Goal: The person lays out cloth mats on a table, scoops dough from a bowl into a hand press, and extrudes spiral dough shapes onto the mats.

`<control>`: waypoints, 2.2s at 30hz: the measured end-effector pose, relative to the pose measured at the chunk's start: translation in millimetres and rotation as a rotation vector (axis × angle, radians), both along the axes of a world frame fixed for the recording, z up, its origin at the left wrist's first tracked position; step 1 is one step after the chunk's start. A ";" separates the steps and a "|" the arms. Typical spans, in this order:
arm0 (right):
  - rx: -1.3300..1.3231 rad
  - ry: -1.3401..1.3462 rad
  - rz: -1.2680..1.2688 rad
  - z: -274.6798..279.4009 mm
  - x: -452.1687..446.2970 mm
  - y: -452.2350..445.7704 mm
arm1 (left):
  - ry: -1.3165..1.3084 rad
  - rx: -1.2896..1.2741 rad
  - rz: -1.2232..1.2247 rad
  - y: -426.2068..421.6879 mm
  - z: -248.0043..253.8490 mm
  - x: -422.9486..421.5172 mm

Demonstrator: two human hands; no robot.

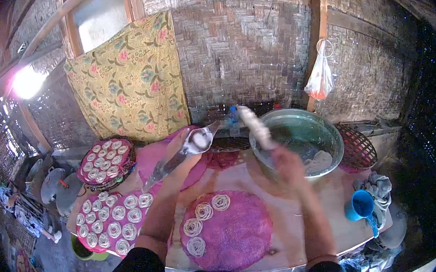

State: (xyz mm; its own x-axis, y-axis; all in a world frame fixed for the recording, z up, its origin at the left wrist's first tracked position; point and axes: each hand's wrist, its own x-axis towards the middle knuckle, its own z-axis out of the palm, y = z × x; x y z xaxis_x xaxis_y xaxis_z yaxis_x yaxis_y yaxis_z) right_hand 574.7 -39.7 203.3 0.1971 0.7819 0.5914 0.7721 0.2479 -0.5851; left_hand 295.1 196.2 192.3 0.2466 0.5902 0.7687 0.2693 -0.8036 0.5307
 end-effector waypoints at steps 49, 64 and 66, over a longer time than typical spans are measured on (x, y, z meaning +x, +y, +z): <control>-0.468 -0.297 0.678 57.2 -188.0 -150.9 | 0.462 -0.693 -0.825 -327.9 -36.4 -100.3; -1.309 1.368 1.434 -39.5 -121.6 -184.8 | -0.805 -0.891 -1.366 -221.2 85.0 -72.1; -1.202 1.358 1.278 -35.0 -119.2 -179.1 | -0.941 -1.069 -1.344 -192.7 41.8 -67.1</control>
State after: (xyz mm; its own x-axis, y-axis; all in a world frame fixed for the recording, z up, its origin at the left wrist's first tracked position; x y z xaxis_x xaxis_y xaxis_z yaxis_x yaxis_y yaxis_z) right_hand 455.5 -218.9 168.3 -0.8083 0.5735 -0.1333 -0.3408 -0.6403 -0.6884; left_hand 228.0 3.4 234.2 0.6512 0.6349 0.4157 -0.7546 0.4836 0.4434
